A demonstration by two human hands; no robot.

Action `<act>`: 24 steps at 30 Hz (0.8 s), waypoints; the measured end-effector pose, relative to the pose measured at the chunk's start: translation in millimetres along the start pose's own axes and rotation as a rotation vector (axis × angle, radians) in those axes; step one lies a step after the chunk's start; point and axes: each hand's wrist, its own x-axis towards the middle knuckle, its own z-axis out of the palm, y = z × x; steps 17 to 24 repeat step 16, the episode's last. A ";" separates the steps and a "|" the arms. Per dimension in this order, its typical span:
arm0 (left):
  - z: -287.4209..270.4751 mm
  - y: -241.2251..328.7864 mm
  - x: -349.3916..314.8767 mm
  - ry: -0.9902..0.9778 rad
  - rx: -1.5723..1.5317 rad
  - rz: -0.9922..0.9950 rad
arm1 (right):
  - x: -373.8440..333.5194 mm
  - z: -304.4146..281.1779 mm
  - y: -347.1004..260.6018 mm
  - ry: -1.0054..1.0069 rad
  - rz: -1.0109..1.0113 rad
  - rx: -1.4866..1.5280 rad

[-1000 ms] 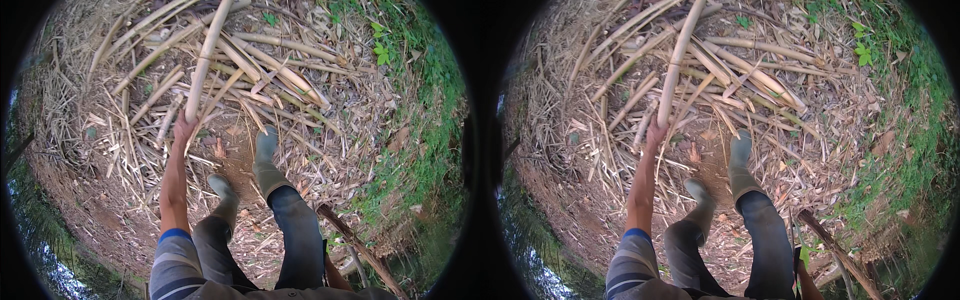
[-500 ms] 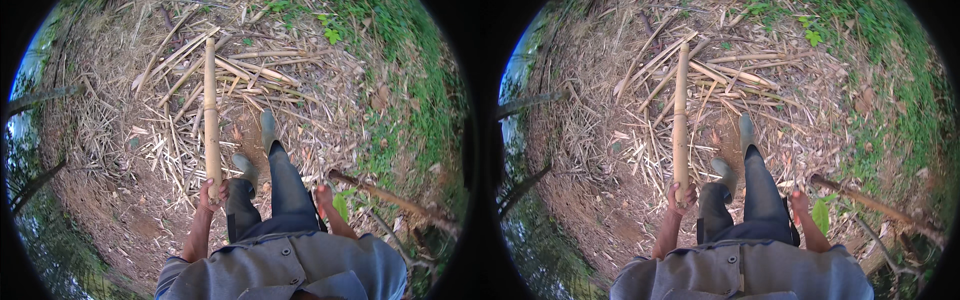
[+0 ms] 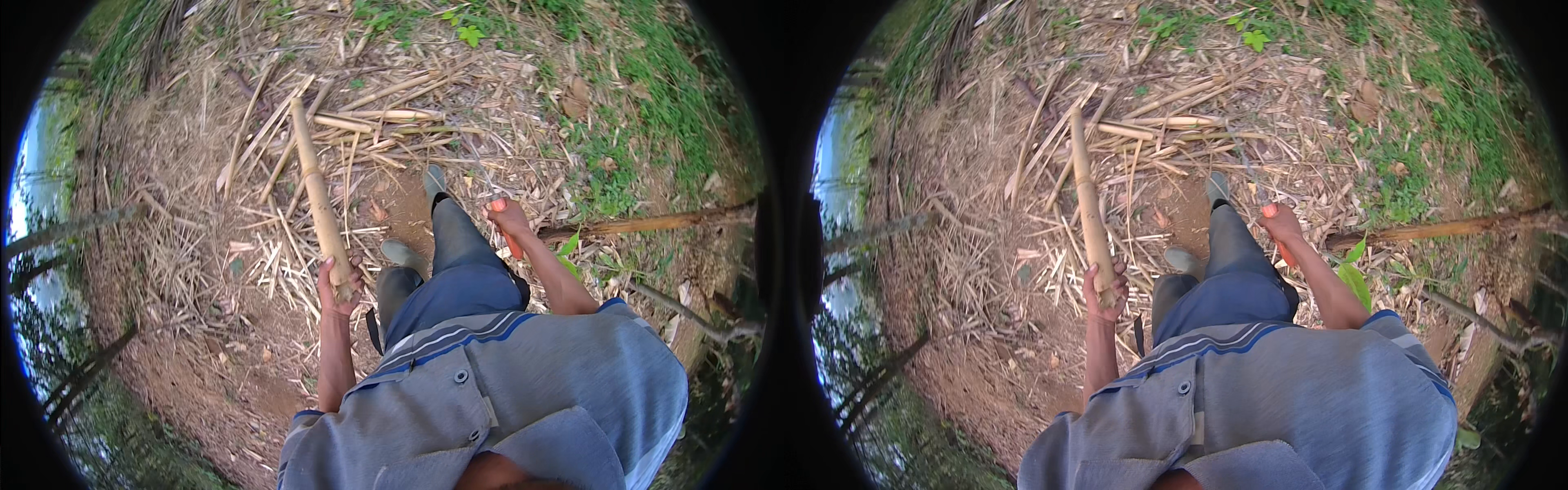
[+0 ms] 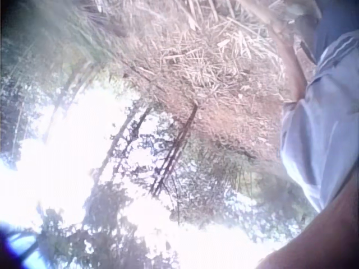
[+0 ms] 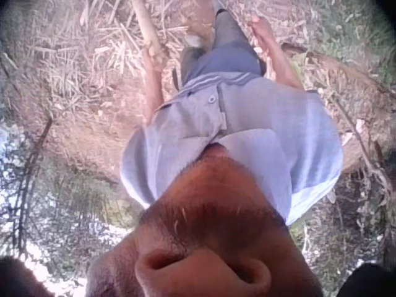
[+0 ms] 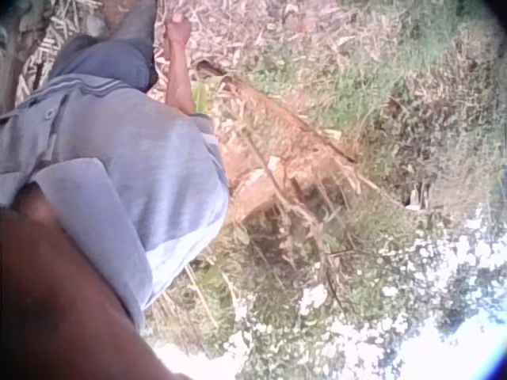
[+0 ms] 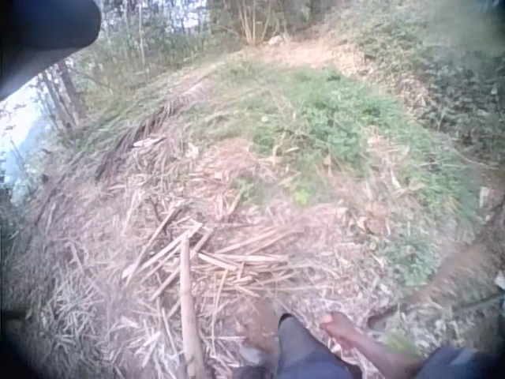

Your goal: The person uses a machete to cut long sticks into smaller pieces. They repeatedly pick up sticks from the ground, hold them with one hand, and chop them with the other hand, dropping the cut pieces onto the ground.

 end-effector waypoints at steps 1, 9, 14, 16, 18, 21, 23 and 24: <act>2.0 -0.3 0.9 -0.040 -0.063 0.016 | 4.0 2.4 -2.7 -0.029 0.006 0.022; 42.1 -42.8 49.1 -0.146 -0.321 -0.008 | 50.9 15.4 -89.2 -0.085 -0.382 -0.217; 60.6 -59.1 83.4 -0.074 -0.485 -0.006 | 52.3 35.9 -150.7 -0.143 -0.297 -0.509; 62.5 -66.8 87.6 -0.054 -0.508 0.009 | 60.0 43.2 -136.7 -0.210 -0.369 -0.484; 62.5 -66.8 87.6 -0.054 -0.508 0.009 | 60.0 43.2 -136.7 -0.210 -0.369 -0.484; 62.5 -66.8 87.6 -0.054 -0.508 0.009 | 60.0 43.2 -136.7 -0.210 -0.369 -0.484; 62.5 -66.8 87.6 -0.054 -0.508 0.009 | 60.0 43.2 -136.7 -0.210 -0.369 -0.484; 62.5 -66.8 87.6 -0.054 -0.508 0.009 | 60.0 43.2 -136.7 -0.210 -0.369 -0.484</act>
